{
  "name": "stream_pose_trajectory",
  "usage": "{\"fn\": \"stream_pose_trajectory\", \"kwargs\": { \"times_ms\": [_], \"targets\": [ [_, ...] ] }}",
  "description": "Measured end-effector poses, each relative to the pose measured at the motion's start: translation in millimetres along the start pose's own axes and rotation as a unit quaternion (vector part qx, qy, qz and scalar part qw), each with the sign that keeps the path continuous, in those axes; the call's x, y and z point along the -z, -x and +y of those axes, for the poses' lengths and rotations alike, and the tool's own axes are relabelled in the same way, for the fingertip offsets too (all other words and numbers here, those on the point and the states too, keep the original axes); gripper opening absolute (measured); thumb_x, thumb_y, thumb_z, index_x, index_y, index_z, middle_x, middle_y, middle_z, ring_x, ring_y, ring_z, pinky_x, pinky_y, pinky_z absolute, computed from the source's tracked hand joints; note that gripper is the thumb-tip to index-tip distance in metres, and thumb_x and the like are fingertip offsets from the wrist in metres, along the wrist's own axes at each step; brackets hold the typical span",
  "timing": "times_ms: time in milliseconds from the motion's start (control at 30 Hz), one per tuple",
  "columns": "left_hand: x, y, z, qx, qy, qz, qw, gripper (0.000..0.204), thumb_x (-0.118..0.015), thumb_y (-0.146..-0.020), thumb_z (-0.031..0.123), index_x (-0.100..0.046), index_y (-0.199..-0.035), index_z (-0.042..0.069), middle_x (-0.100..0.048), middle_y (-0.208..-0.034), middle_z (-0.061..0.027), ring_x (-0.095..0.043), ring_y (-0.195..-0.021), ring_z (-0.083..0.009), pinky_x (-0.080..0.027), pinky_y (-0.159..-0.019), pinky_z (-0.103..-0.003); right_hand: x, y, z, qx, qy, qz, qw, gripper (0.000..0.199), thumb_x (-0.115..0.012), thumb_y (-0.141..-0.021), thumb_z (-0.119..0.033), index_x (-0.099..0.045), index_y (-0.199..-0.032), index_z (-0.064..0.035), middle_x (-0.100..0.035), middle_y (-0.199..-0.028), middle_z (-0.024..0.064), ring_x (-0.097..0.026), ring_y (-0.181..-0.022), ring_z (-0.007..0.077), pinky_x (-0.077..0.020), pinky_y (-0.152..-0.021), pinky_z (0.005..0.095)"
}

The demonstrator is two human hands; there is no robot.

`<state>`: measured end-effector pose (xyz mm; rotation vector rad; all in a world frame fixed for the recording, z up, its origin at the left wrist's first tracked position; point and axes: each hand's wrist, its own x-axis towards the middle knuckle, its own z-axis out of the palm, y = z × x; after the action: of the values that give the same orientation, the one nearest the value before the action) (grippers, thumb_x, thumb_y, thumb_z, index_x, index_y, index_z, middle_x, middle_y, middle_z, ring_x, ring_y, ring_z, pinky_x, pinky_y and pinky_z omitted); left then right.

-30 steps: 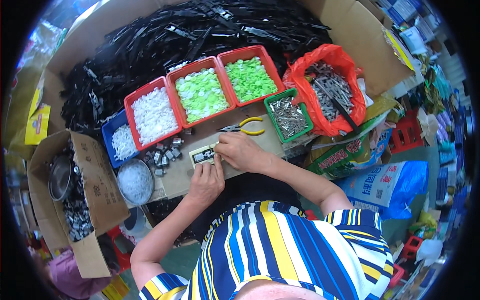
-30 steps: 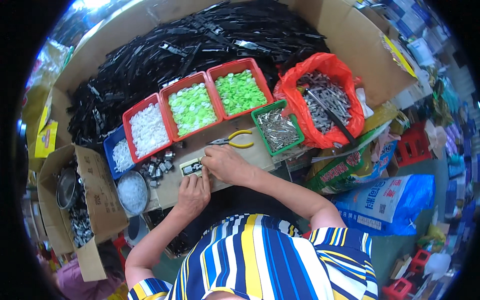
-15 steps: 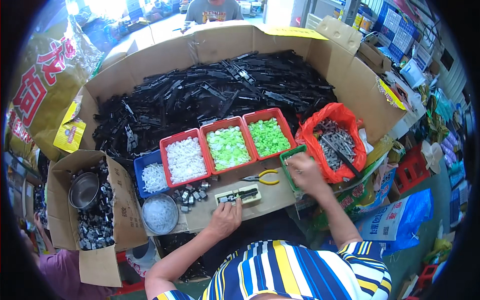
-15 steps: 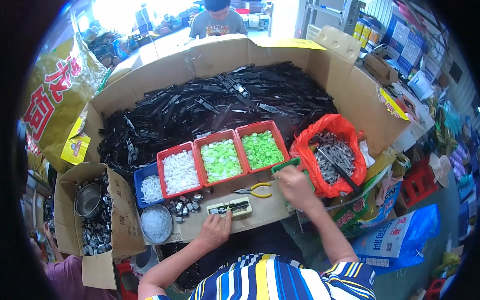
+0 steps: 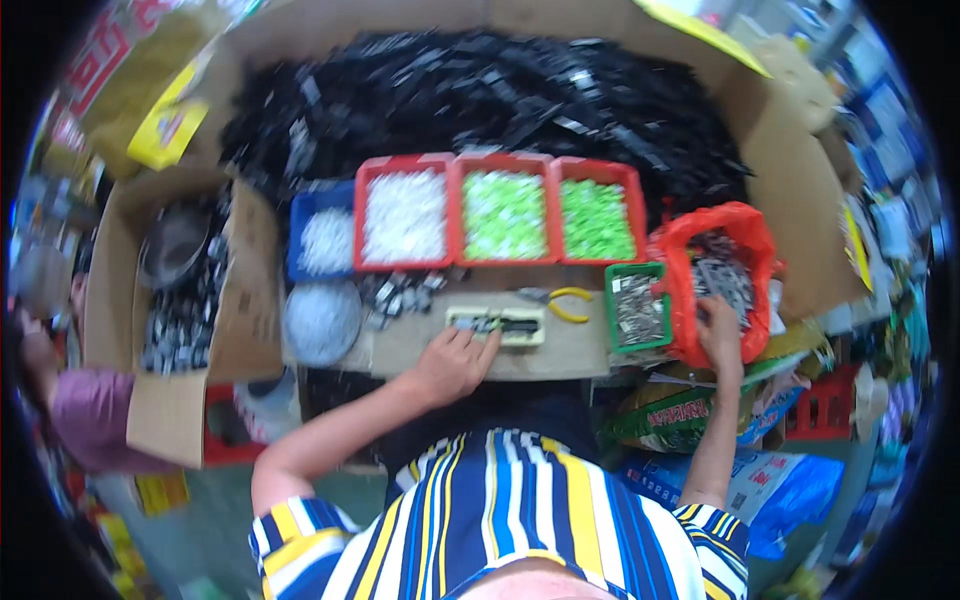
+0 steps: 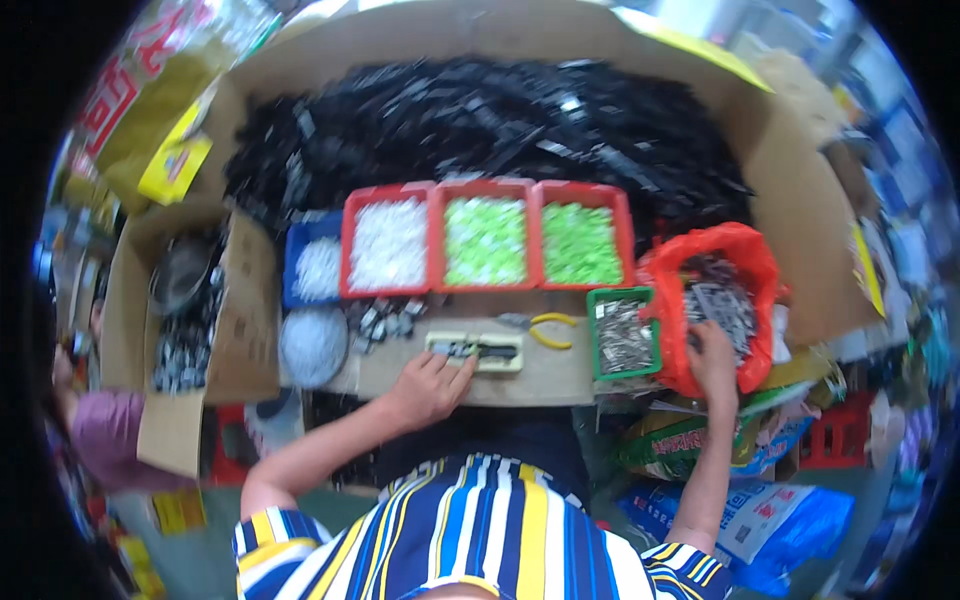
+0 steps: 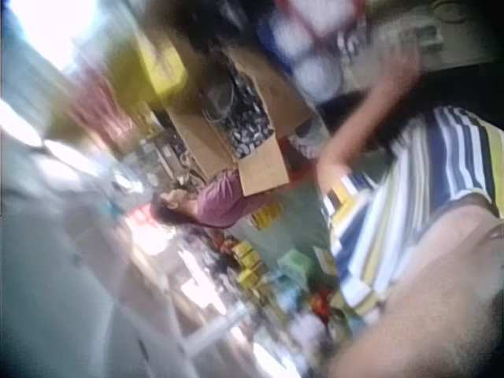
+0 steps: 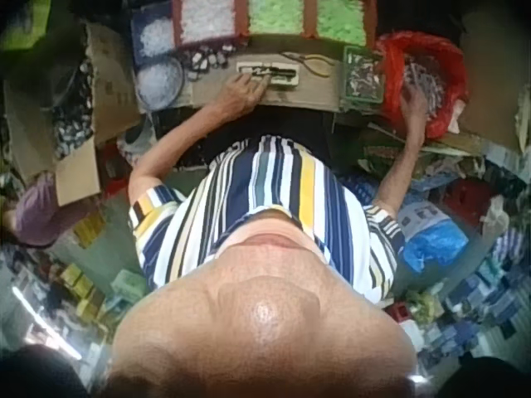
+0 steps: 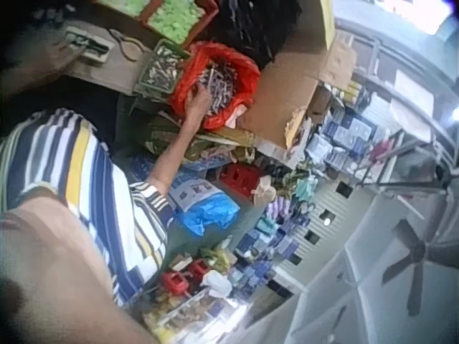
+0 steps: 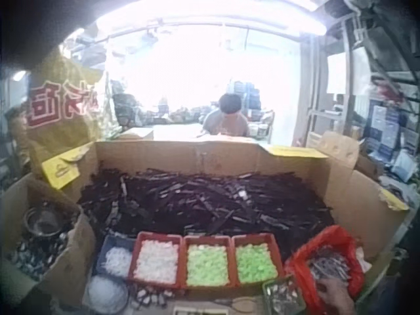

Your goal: Assembling small plastic and metal components using a workstation jig and pliers.

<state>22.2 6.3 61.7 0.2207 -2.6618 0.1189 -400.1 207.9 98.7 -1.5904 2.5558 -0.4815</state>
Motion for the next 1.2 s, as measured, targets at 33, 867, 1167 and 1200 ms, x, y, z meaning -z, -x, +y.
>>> {"fn": "stream_pose_trajectory", "kwargs": {
  "times_ms": [33, 867, 1167, 1200],
  "targets": [
    [1.3, -1.5, -2.1, 0.017, 0.034, -0.008, 0.999, 0.033, -0.066, -0.082, 0.015, -0.066, -0.112, 0.0, -0.058, -0.068, -0.0027, -0.055, -0.065, -0.0191, -0.043, -0.06, -0.034, 2.3, -0.9, 0.8, 0.022, 0.007, 0.02, 1.0, 0.021, -0.065, -0.079, -0.003, -0.066, -0.099, 0.0012, -0.062, -0.095, 0.0196, -0.061, -0.089, 0.0389, -0.0487, -0.079, 0.0434],
    [37.4, 48.0, -218.0, 0.428, -0.011, -0.091, 0.899, 0.022, -0.081, -0.069, 0.02, -0.076, -0.087, 0.008, -0.066, -0.096, -0.0121, -0.059, -0.101, -0.0304, -0.05, -0.09, -0.04, 13.0, -14.7, -15.4, -0.046, 0.036, 0.064, 0.996, 0.027, -0.066, -0.091, -0.02, -0.069, -0.104, 0.0034, -0.069, -0.089, 0.022, -0.067, -0.08, 0.0354, -0.0498, -0.072, 0.0411],
    [42.9, 48.2, -236.9, 0.559, 0.24, 0.129, 0.783, 0.022, -0.078, -0.078, 0.021, -0.077, -0.09, 0.003, -0.073, -0.078, -0.008, -0.068, -0.071, -0.0164, -0.053, -0.068, -0.031, 10.2, -16.1, -15.4, -0.007, 0.011, 0.099, 0.995, 0.027, -0.066, -0.092, -0.019, -0.069, -0.105, 0.0045, -0.07, -0.09, 0.0208, -0.067, -0.077, 0.0308, -0.0504, -0.071, 0.0383],
    [45.9, 49.2, -237.5, 0.566, 0.247, 0.138, 0.775, 0.024, -0.076, -0.08, 0.023, -0.076, -0.091, 0.001, -0.074, -0.081, -0.0074, -0.068, -0.072, -0.0113, -0.052, -0.068, -0.027, 10.1, -15.6, -15.1, -0.008, 0.01, 0.098, 0.995, 0.027, -0.066, -0.092, -0.019, -0.069, -0.105, 0.0045, -0.07, -0.09, 0.0208, -0.067, -0.077, 0.0308, -0.0504, -0.071, 0.0383]
  ]
}}
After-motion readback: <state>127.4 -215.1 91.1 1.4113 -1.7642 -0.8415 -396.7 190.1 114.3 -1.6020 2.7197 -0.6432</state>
